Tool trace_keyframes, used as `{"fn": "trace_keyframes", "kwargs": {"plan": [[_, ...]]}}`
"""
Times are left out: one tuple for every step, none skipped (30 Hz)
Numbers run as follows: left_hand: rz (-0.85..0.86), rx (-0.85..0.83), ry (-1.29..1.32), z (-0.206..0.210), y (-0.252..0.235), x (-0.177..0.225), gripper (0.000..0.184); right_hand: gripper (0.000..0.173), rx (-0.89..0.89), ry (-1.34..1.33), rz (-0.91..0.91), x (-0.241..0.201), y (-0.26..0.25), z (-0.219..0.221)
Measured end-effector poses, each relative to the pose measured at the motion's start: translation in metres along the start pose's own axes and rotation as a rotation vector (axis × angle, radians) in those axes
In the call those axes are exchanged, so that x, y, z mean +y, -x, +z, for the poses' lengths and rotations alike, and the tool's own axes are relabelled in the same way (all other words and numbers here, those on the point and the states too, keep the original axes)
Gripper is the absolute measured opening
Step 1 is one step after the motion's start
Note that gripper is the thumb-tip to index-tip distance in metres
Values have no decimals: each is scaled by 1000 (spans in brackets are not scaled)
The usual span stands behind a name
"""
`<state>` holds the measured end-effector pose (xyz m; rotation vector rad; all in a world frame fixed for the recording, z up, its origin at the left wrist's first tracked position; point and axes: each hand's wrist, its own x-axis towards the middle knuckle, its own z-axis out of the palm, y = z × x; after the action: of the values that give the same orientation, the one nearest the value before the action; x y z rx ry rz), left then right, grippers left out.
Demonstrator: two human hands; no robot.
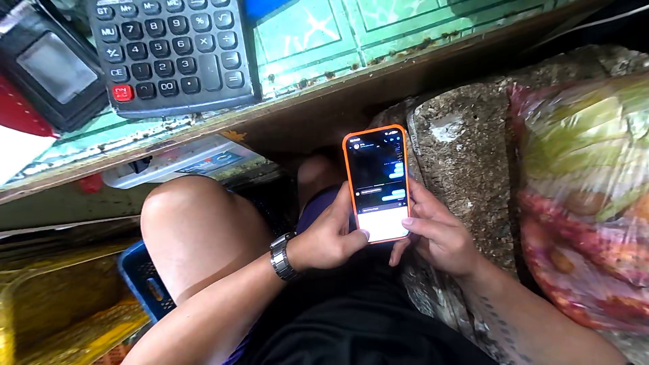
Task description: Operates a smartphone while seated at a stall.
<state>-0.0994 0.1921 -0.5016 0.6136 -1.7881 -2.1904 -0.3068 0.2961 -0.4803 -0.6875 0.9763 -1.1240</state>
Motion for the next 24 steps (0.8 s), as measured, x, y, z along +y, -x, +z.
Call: {"fn": "trace_keyframes", "kwargs": {"plan": [[8, -6, -5, 0, 0, 0, 75, 64, 12, -3, 1, 0, 0, 0], [11, -8, -7, 0, -1, 0, 74, 64, 21, -2, 3, 0, 0, 0], [5, -2, -12, 0, -1, 0, 73, 64, 27, 4, 5, -1, 0, 1], [-7, 7, -12, 1, -1, 0, 72, 67, 32, 19, 13, -1, 0, 2], [-17, 9, -5, 1, -1, 0, 73, 71, 44, 53, 28, -1, 0, 3], [-17, 5, 3, 1, -1, 1, 74, 75, 62, 97, 41, -2, 0, 5], [-9, -2, 13, 1, -1, 1, 74, 78, 86, 135, 49, -2, 0, 7], [-3, -8, 18, 1, -1, 0, 75, 79, 116, 167, 57, -3, 0, 9], [-1, -16, 22, 1, -1, 0, 75, 79, 143, 187, 63, -3, -1, 10], [-4, -19, 21, 1, -1, 0, 75, 79, 153, 191, 67, -3, -1, 11], [-9, -16, 17, 1, -1, 0, 75, 80, 140, 181, 67, -3, -1, 10], [-19, -10, 17, 1, -1, 1, 76, 82, 112, 165, 61, -3, -1, 9], [-30, -1, 22, 2, -1, 1, 76, 85, 83, 149, 56, -3, 0, 8], [-34, 10, 28, 2, -2, 2, 76, 87, 64, 137, 55, -3, 0, 8], [-29, 23, 30, 3, -2, 3, 76, 89, 58, 135, 55, -3, 0, 8], [-21, 41, 17, 4, -3, 3, 76, 89, 54, 132, 52, -3, 0, 8], [-15, 60, 1, 6, -4, 3, 78, 88, 47, 128, 45, -2, 0, 8], [-13, 83, -15, 8, -5, 3, 80, 87, 35, 122, 37, -2, 0, 7], [-12, 105, -20, 10, -6, 3, 80, 87, 23, 116, 29, -1, 0, 6], [-14, 120, -30, 11, -6, 2, 81, 86, 22, 113, 29, -1, 0, 6], [-19, 123, -32, 11, -6, 2, 80, 83, 31, 115, 35, -2, 0, 7], [-18, 114, -31, 11, -5, 2, 79, 80, 56, 126, 47, -2, -1, 7], [-12, 91, -22, 10, -4, 2, 78, 77, 92, 146, 59, -2, -1, 9], [-5, 63, -9, 8, -3, 2, 77, 75, 125, 162, 68, -2, -1, 10]]}}
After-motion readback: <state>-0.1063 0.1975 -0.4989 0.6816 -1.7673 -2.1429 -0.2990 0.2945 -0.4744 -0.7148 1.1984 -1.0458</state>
